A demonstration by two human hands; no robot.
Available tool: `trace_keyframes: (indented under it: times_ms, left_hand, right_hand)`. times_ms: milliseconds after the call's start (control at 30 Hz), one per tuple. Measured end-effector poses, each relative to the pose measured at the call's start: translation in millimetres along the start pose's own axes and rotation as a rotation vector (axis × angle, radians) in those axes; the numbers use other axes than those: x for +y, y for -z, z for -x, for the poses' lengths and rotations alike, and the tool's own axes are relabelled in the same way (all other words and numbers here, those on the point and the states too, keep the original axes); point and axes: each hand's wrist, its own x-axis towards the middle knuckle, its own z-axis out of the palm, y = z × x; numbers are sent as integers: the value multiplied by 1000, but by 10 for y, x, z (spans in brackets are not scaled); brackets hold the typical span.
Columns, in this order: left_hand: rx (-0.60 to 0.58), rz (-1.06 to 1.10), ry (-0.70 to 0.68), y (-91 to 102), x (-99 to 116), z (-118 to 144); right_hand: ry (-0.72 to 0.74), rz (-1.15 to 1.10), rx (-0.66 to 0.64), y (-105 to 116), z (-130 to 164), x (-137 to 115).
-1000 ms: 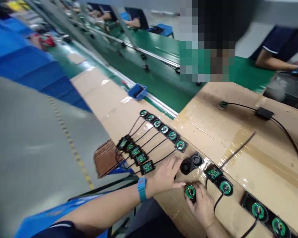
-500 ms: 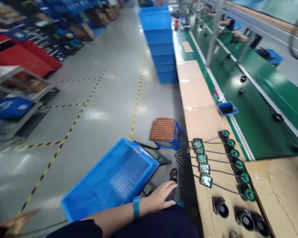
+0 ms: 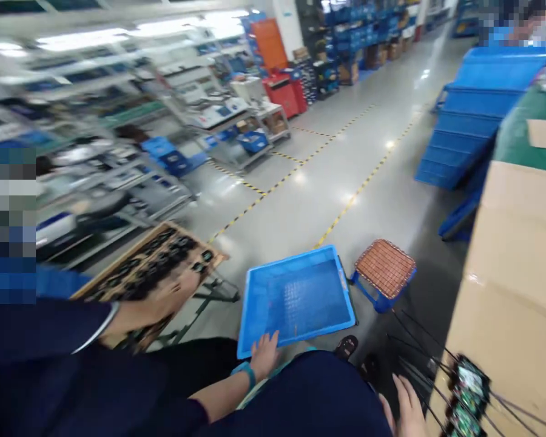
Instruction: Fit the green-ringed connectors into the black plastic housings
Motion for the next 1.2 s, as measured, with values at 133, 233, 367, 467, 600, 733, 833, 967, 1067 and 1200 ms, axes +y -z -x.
trace_keyframes:
  times_ms: [133, 233, 367, 467, 600, 733, 833, 967, 1067, 1200]
  left_hand:
    - [20, 130, 193, 15, 128, -241]
    - [15, 194, 109, 14, 90, -483]
    - [88, 248, -29, -32, -30, -799]
    - [111, 297, -45, -23, -150, -981]
    - [109, 340, -36, 126, -403, -1170]
    - [123, 351, -26, 404, -707, -1325]
    - [111, 351, -44, 672, -871, -1474]
    - [108, 347, -55, 1095, -964, -1840]
    - [132, 329, -47, 1456, -986, -2206]
    - [165, 266, -53, 1994, -948, -2664]
  right_hand:
    - [282, 213, -296, -510, -1053, -222]
    - [513, 328, -421, -914, -1648, -569]
    - [652, 496, -538, -1509, -2073, -925]
    - [713, 632, -581, -1853, -2195, -1037]
    - [725, 735, -680, -2095, -2371, -1234]
    - [687, 737, -734, -2231, -2668, -1689]
    - [660, 712, -752, -2308, -2977, -2070]
    - [618, 669, -765, -2480, -3532, -2420]
    - [591, 658, -758, -2690, -4009, -2551]
    - [562, 618, -726, -2914, -4615, -2618]
